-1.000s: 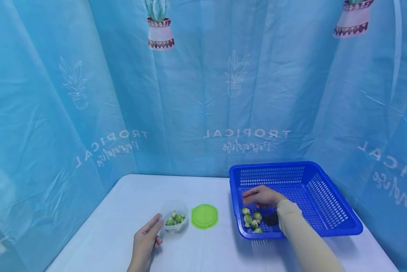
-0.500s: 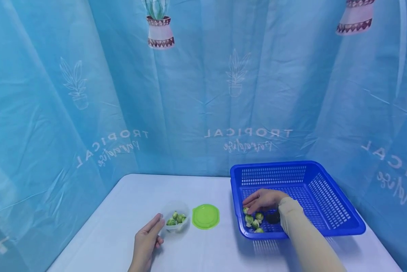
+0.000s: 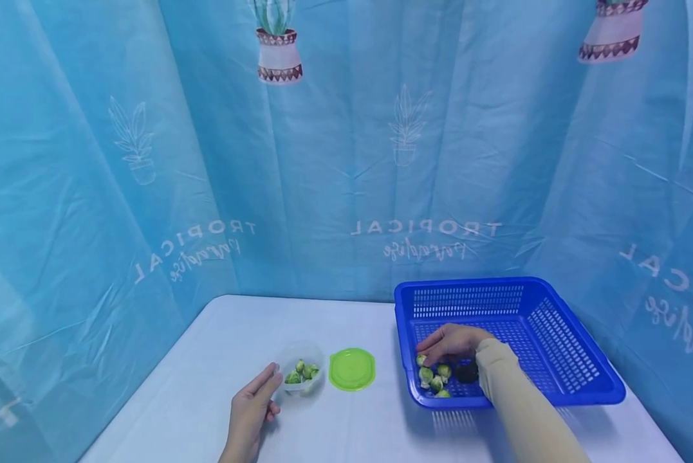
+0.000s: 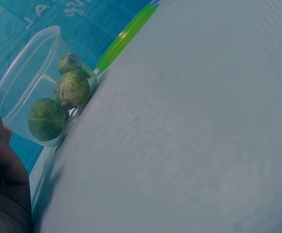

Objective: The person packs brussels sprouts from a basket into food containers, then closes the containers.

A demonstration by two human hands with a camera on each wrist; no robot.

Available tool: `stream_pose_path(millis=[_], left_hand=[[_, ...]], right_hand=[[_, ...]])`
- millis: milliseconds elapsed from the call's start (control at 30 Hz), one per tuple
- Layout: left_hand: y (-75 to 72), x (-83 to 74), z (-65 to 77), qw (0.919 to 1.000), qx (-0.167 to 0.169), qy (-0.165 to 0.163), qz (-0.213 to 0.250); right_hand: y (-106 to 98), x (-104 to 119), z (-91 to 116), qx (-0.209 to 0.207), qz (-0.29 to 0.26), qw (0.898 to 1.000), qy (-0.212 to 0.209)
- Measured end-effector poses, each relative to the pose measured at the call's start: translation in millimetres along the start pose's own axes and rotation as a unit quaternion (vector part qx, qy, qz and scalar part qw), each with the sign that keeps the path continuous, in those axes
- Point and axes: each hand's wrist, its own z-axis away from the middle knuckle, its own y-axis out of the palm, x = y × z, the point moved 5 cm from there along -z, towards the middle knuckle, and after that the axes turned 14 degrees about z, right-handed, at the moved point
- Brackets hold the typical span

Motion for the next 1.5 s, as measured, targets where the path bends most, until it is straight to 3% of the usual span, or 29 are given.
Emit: stream_pose_path(millis=[200,600,767,933,1133,1500], left_hand=[[1.8,1.6,-1.1,1.0000,0.002,-0.001,-0.002],[4.8,2.5,-0.1,1.0000,-0.003,0.002,-0.006],[4.0,1.1,0.3,1.0000,-0.002,0.003,-0.007],[1.1,1.2,0.1,1.0000,-0.003,0.003,-0.003],[0.3,1.5,-0.2,1.0000,-0.002,0.001,0.002],[-0.7,0.5,-1.6,1.0000,-0.002,0.004,0.006]], right_hand=[[-1,0,1,-0.008,0.010,1.000,-0.017],[-3,6,13,-0.036,0.042,0.998,0.000],[-7,13,13,-0.042,0.047,0.998,-0.022],[-14,21,12,-0.056,0.035,0.997,-0.041],[-19,27,10,-0.089,0.016,0.995,-0.034],[-18,41,15,-0.105,0.018,0.993,-0.057]])
